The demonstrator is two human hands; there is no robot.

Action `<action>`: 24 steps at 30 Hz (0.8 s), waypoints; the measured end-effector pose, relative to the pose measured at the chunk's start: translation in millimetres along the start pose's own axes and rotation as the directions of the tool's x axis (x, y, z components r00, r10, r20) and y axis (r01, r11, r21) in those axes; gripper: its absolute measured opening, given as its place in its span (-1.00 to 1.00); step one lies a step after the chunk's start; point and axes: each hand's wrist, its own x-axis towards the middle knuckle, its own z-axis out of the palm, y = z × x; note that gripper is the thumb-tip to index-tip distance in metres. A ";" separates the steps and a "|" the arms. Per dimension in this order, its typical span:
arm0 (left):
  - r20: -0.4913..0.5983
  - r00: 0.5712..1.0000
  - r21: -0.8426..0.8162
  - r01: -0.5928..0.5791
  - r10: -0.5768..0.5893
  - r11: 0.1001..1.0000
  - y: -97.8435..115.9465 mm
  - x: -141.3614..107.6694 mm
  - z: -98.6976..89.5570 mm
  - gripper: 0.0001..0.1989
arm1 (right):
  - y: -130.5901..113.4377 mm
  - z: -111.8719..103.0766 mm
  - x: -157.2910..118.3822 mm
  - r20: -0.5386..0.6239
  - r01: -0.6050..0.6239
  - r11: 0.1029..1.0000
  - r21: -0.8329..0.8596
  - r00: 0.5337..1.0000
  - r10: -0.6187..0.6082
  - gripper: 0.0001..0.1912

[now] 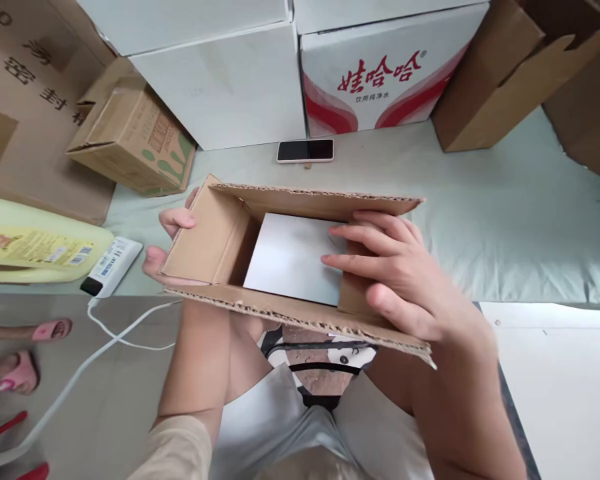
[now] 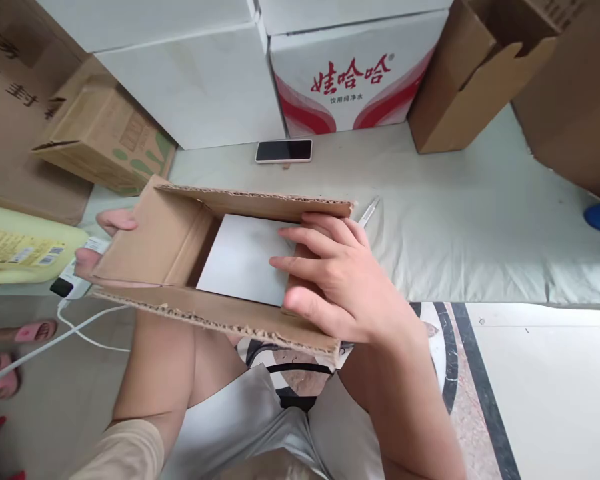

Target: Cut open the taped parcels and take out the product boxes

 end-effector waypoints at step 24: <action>0.739 -0.169 0.271 -0.812 -0.653 0.517 75.8 13.5 152.4 -0.62 | 30.9 28.9 -18.6 -0.852 0.233 0.972 -0.021 0.504 -0.139 -0.42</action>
